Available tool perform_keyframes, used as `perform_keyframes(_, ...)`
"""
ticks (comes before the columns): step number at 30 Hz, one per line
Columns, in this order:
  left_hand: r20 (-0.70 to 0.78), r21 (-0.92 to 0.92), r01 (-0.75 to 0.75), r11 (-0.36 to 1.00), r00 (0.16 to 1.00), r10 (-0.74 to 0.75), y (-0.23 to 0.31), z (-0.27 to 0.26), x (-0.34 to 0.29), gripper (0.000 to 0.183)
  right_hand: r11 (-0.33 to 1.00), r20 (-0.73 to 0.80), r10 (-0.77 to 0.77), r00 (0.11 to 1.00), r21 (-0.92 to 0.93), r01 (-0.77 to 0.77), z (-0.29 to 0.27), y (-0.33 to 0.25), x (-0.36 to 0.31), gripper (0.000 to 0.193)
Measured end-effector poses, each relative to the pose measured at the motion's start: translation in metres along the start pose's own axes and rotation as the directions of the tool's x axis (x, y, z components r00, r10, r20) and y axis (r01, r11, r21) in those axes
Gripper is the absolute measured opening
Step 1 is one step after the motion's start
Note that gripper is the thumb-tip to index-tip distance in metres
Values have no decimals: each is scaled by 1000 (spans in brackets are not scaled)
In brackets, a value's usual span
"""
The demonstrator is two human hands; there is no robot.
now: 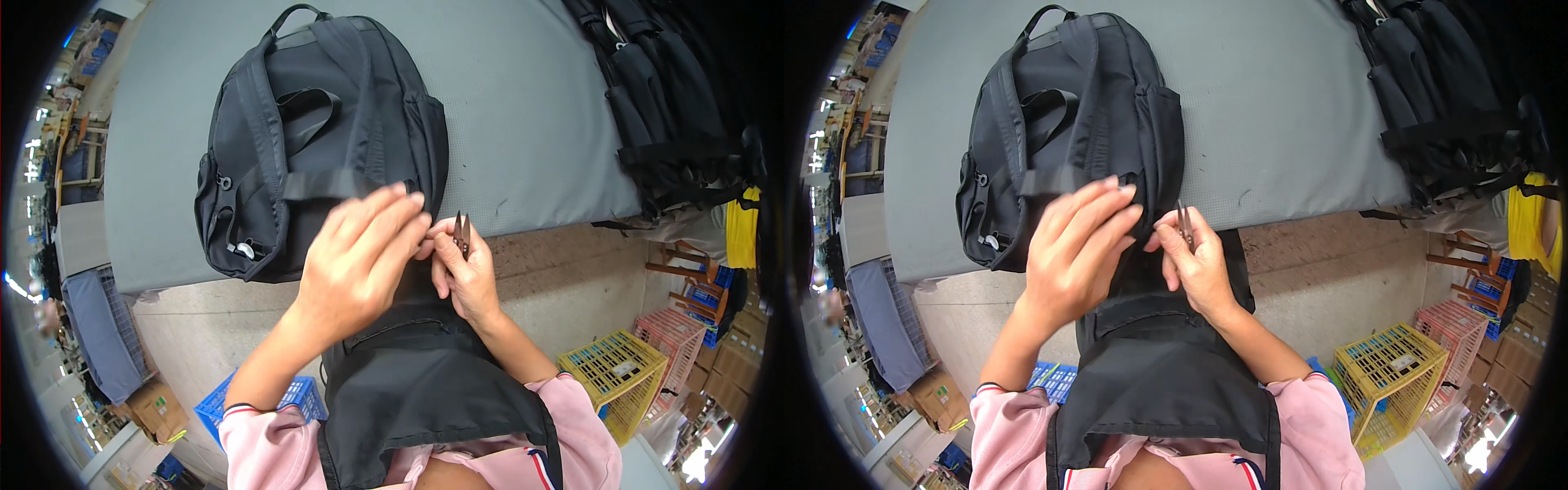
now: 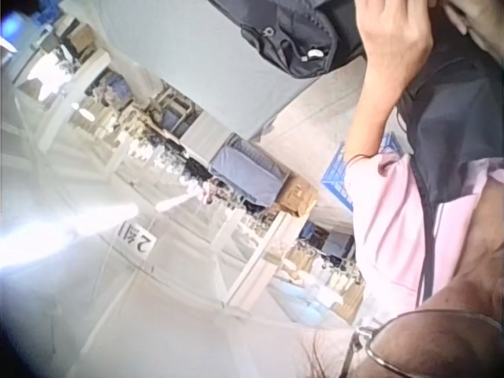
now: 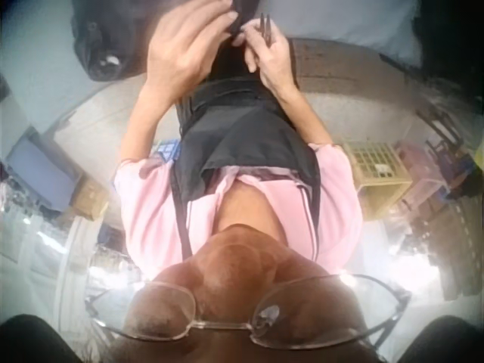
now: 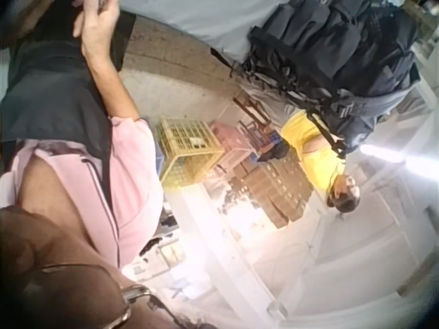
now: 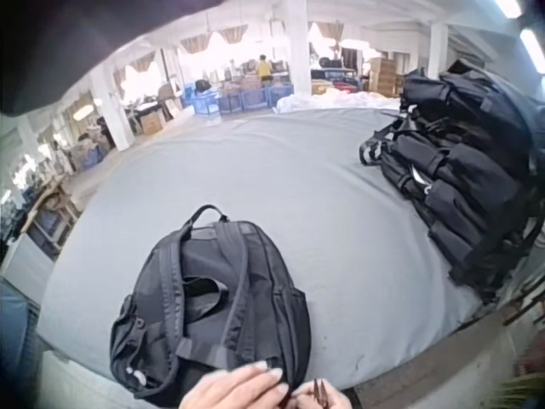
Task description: The recorder uses a small nipper tool to trim excess threads and check components on a black backpack in a factory setting.
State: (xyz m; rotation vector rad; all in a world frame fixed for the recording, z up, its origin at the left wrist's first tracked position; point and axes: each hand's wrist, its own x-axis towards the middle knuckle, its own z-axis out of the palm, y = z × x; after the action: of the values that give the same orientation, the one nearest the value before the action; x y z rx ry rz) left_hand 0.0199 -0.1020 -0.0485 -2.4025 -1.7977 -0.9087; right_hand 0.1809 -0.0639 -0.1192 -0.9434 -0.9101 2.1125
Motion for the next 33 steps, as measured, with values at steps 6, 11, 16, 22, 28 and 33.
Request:
perform_keyframes(6, 248, 170, 1, 985, 968, -44, -19, -2, 26, 26, 997, 24, 37, 999, 69, -38, 4, 5, -4, 19)
perform_keyframes(11, 421, 204, -43, 978, 906, -48, -17, -11, 39, 32, 996, 7, 50, 999, 76, -50, 3, 3, -1, 25)
perform_keyframes(16, 435, 227, -176, 958, 899, 62, -30, -1, 33, 29, 997, 29, 79, 996, 24, -80, 0, 0, 10, 26)
perform_keyframes(22, 232, 83, -248, 965, 947, 223, -50, 23, 21, 25, 992, 53, 127, 991, -18, -126, 2, -7, 33, 24)
perform_keyframes(28, -120, -141, -38, 989, 993, 22, -58, 38, 5, 25, 997, 17, 68, 998, -39, -67, 25, -22, 36, 21)
perform_keyframes(33, -227, -274, 101, 956, 960, -166, -49, 45, 5, 25, 996, -16, 66, 998, -59, -66, 19, -28, 36, 19)
